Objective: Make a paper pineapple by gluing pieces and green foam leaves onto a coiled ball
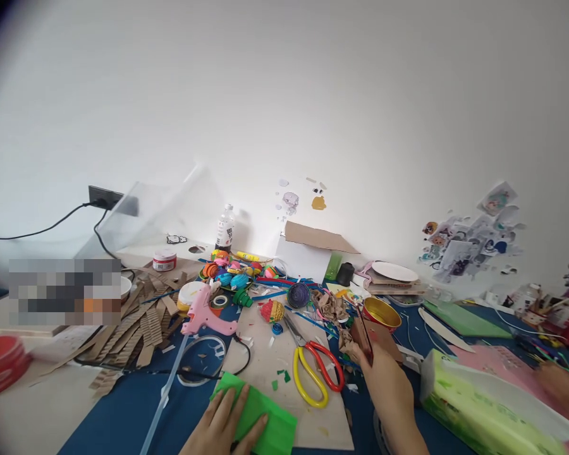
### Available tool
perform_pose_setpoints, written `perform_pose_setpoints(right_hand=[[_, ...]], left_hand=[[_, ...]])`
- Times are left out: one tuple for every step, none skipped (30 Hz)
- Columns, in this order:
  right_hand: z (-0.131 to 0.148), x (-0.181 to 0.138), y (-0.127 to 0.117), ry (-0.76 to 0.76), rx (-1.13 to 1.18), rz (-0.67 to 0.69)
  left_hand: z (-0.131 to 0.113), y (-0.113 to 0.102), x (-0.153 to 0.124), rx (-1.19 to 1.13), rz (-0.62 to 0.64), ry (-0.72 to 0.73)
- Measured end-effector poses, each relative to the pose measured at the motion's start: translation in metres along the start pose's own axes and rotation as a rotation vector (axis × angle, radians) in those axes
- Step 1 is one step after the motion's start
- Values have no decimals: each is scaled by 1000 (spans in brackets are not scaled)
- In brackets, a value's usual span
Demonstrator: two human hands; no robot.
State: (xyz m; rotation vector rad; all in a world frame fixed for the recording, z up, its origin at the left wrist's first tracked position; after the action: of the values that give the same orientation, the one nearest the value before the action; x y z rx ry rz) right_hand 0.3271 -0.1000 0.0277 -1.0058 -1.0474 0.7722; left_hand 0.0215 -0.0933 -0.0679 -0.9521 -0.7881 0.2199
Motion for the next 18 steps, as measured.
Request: perform_pose_setpoints(right_hand=[[1,-1,-5,-2,61,-86],[4,-3,-10,-15,144,-177],[9,-6,-13,-42,247,-259],[16,-10,-16,-81,365,-332],[26,-14,-16,-134,507,-376],[39,-19,-15,-171,647,-378],[54,-24,-10,-196,753,-324],[71,-28,-4,-228,885,-248],[90,-32,4,-292,1034,-128],[108,-36,13,-333,1182,-25],[125,-38,23,-349,1313,69],[139,-38,33,-348,1412,153],[150,-38,43,-335,1478,199],[158,-36,52,-310,1523,256],[163,-34,61,-277,1554,292],[165,-32,69,-244,1573,313],[165,-30,75,-210,1580,325],[164,-28,79,-179,1574,326]], left_hand=[[2,2,2,-79,96,-8],[5,3,4,-163,197,-23],[7,3,7,-240,298,-40],[10,2,10,-303,385,-53],[13,0,13,-349,452,-53],[16,-3,17,-380,491,-46],[20,-8,21,-411,503,-23],[23,-12,25,-448,507,-7],[27,-16,28,-479,499,8],[31,-18,31,-491,483,-3],[34,-19,33,-497,468,18],[36,-18,35,-492,449,34],[36,-15,36,-481,428,54],[36,-10,36,-469,404,73],[35,-5,35,-455,367,75],[34,1,34,-442,320,71],[31,6,32,-428,262,55],[29,10,30,-412,207,28]])
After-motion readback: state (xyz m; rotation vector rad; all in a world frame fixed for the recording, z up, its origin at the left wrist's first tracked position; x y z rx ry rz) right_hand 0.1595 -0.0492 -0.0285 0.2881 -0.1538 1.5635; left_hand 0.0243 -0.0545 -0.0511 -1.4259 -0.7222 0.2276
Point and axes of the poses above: each hand's wrist, its own x-axis towards the middle knuckle, its own y-axis out of the palm, z = x × y, the point moved 2 cm from there along x, towards the middle knuckle, and after that the axes turned 9 degrees about -y, right-handed, at the moved point
